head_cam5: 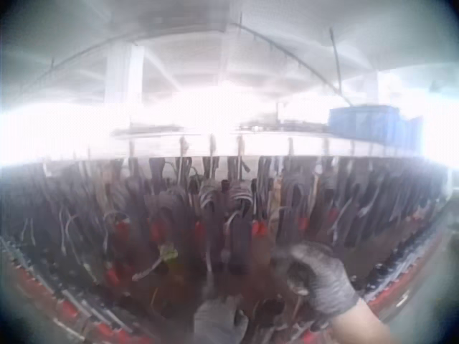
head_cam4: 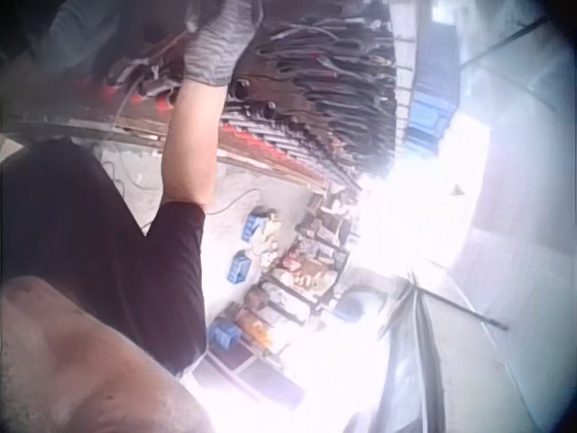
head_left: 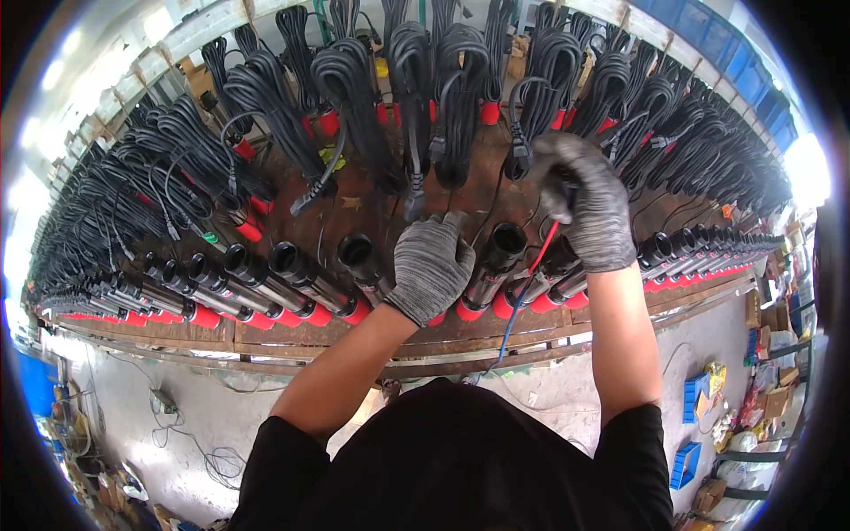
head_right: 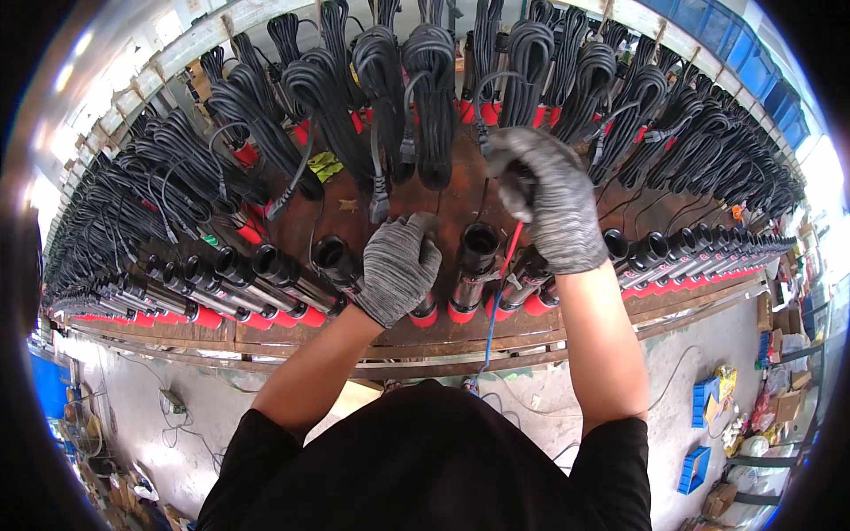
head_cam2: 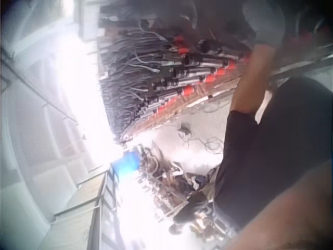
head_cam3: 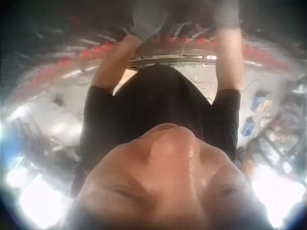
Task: The person assembles electrical pumps on a long workbench by hand, connecting internal wires and fitting cylindrical metal components into the main housings.
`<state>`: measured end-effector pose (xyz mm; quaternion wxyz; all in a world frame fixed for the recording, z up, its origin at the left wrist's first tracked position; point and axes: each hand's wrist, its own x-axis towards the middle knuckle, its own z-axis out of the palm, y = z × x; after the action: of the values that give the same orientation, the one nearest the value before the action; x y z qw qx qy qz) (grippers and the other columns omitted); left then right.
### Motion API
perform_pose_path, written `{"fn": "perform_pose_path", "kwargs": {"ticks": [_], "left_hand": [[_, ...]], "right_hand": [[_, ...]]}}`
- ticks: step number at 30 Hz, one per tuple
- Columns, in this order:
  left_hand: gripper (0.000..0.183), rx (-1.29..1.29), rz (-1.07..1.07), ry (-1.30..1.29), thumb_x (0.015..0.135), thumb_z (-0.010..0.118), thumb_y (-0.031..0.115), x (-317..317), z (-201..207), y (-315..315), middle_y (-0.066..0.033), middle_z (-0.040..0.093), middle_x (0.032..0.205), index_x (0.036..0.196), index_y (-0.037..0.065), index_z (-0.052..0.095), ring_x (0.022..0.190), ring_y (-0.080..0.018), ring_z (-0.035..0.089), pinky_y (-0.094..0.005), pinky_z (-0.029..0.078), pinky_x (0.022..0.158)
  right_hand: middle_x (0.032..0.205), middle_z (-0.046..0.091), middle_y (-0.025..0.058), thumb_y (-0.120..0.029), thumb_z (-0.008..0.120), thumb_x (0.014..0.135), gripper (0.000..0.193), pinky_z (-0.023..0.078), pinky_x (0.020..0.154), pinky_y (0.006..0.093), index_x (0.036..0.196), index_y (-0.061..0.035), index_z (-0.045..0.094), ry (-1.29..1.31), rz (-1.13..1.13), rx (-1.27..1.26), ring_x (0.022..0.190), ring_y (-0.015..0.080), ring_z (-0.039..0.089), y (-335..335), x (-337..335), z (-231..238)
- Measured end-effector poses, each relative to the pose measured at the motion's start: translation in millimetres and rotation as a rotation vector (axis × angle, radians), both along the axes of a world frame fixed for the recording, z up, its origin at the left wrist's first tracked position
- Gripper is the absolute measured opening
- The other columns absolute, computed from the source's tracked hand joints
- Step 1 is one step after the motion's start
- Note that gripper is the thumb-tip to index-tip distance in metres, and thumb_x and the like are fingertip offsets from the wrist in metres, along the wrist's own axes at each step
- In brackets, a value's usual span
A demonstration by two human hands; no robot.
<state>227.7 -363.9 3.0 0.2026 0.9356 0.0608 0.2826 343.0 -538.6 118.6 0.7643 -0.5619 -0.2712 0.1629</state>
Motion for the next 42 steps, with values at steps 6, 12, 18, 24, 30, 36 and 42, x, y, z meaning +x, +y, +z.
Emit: {"fn": "perform_pose_path", "kwargs": {"ticks": [6, 12, 18, 24, 30, 36, 42], "left_hand": [[0.02, -0.043, -0.183, -0.081, 0.084, 0.06, 0.007, 0, -2, 16, -0.0141, 0.071, 0.09, 0.102, 0.01, 0.067, 0.087, -0.0382, 0.065, -0.05, 0.053, 0.079], [0.024, -0.035, -0.175, -0.138, 0.083, 0.061, 0.009, -10, -4, 21, -0.0152, 0.071, 0.092, 0.106, 0.009, 0.068, 0.087, -0.0401, 0.065, -0.0495, 0.054, 0.08], [0.024, 0.017, -0.126, -0.091, 0.083, 0.06, 0.009, -10, -8, 22, -0.0151, 0.07, 0.091, 0.106, 0.009, 0.068, 0.086, -0.0397, 0.065, -0.0495, 0.054, 0.079], [0.025, 0.023, -0.154, -0.112, 0.086, 0.06, 0.011, -13, -5, 23, -0.0151, 0.069, 0.091, 0.109, 0.008, 0.067, 0.088, -0.0385, 0.064, -0.0501, 0.052, 0.082], [0.032, 0.238, -0.127, 0.077, 0.087, 0.063, 0.021, -4, 26, -5, -0.0176, 0.067, 0.102, 0.116, 0.006, 0.064, 0.096, -0.0387, 0.063, -0.0515, 0.051, 0.086], [0.034, 0.191, -0.256, 0.092, 0.091, 0.066, 0.028, 37, 16, -50, -0.0181, 0.065, 0.105, 0.116, 0.005, 0.064, 0.098, -0.0375, 0.064, -0.0499, 0.051, 0.086], [0.03, 0.078, -0.401, 0.089, 0.085, 0.074, 0.02, 2, 8, -69, -0.0157, 0.066, 0.103, 0.11, 0.008, 0.065, 0.093, -0.0358, 0.066, -0.047, 0.054, 0.08]], "right_hand": [[0.091, 0.071, 0.0044, -0.024, 0.068, 0.097, 0.025, 0.046, 0.051, 0.0272, 0.114, -0.0052, 0.072, -0.142, 0.122, -0.452, 0.059, 0.0122, 0.059, 55, 23, -9], [0.104, 0.073, 0.0203, -0.044, 0.067, 0.096, 0.043, 0.053, 0.093, 0.0436, 0.114, -0.0048, 0.071, -1.395, 0.011, -0.813, 0.102, 0.0375, 0.069, 113, 94, -61], [0.105, 0.075, 0.0145, -0.034, 0.069, 0.098, 0.041, 0.055, 0.091, 0.0367, 0.123, -0.0016, 0.069, -0.71, -0.01, -0.852, 0.096, 0.0296, 0.071, 128, 71, -43], [0.082, 0.067, 0.0019, -0.029, 0.072, 0.097, 0.032, 0.049, 0.056, 0.0285, 0.117, -0.0042, 0.071, -0.496, -0.011, -0.46, 0.07, 0.0116, 0.061, 42, 57, -51], [0.079, 0.065, -0.0029, -0.025, 0.071, 0.099, 0.029, 0.044, 0.05, 0.0215, 0.122, -0.0063, 0.071, -0.048, -0.04, -0.359, 0.06, 0.0059, 0.058, -14, 50, -74], [0.077, 0.067, -0.0031, -0.022, 0.072, 0.099, 0.02, 0.046, 0.055, 0.0216, 0.11, -0.0059, 0.073, -0.006, -0.045, -0.213, 0.061, 0.0068, 0.06, -14, 52, -84], [0.073, 0.065, -0.003, -0.025, 0.076, 0.096, 0.021, 0.043, 0.055, 0.0244, 0.096, -0.0034, 0.075, -0.287, -0.159, -0.324, 0.06, 0.0062, 0.054, -8, 54, -94]]}}
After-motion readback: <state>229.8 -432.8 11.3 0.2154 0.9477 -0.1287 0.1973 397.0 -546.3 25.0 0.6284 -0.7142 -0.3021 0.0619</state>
